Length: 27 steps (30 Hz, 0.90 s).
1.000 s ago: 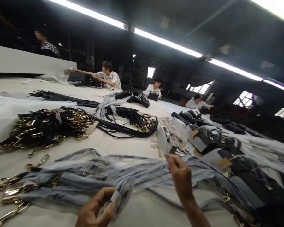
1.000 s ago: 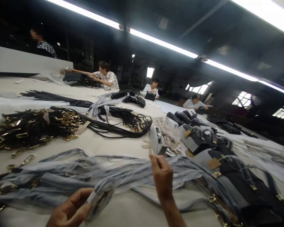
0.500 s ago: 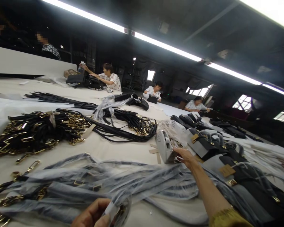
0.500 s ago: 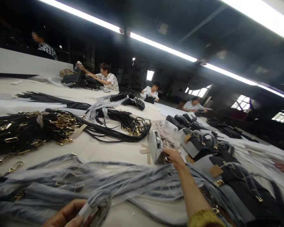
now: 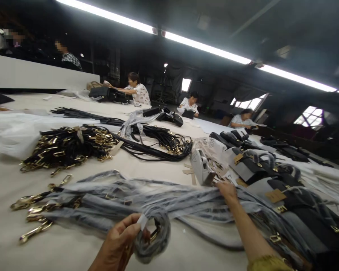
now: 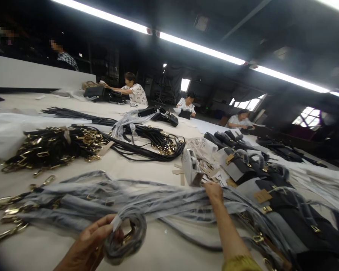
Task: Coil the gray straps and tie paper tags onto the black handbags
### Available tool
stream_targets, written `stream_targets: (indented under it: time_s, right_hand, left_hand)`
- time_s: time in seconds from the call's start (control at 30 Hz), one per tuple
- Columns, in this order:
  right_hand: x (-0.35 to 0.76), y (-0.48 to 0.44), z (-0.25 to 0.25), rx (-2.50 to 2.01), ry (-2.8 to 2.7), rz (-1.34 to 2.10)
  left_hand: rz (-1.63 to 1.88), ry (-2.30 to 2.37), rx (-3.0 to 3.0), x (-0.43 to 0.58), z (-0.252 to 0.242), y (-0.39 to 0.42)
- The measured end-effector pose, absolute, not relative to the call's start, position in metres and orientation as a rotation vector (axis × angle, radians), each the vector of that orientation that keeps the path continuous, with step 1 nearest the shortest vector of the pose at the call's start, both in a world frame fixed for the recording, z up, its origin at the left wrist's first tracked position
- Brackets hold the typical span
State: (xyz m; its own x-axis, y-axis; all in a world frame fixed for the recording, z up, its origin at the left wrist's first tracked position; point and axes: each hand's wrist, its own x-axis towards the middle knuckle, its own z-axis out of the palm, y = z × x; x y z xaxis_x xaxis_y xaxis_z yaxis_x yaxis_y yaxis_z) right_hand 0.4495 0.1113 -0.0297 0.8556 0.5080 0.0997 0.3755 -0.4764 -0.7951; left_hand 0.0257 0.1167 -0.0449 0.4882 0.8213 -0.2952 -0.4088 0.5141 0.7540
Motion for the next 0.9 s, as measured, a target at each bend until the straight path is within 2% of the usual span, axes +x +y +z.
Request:
stream_targets:
  time_s: [0.17,0.27,0.33,0.47,0.67,0.77,0.83,0.9]
  right_hand:
    - [0.379,0.084,-0.005,-2.066,-0.86,0.344]
    - [0.291,0.062,0.011,-1.72,-1.243,0.788]
    - [0.233,0.052,0.016,-1.603,-1.382,0.926]
    - [0.166,0.052,0.013,-1.597,-1.437,0.9]
    - [0.15,0.064,-0.005,-1.658,-1.289,0.965]
    - [0.153,0.062,-0.011,-1.803,-1.422,0.848]
    - [0.159,0.059,-0.009,-1.871,-1.617,0.495]
    - [0.166,0.06,0.001,-1.735,-1.862,-0.026]
  left_hand:
    - [0.884,0.704,0.698,0.022,-0.033,0.112]
    - [0.96,0.731,0.815,0.023,-0.035,0.111]
    - [0.982,0.751,0.93,0.023,-0.036,0.107]
    - [1.006,0.842,1.203,0.016,-0.037,0.099]
    - [1.103,1.008,1.44,-0.007,-0.033,0.089]
    - [1.077,0.909,1.391,-0.019,-0.027,0.088]
    - [1.0,0.74,1.283,-0.025,-0.026,0.09]
    - [0.878,0.57,1.142,-0.027,-0.031,0.095]
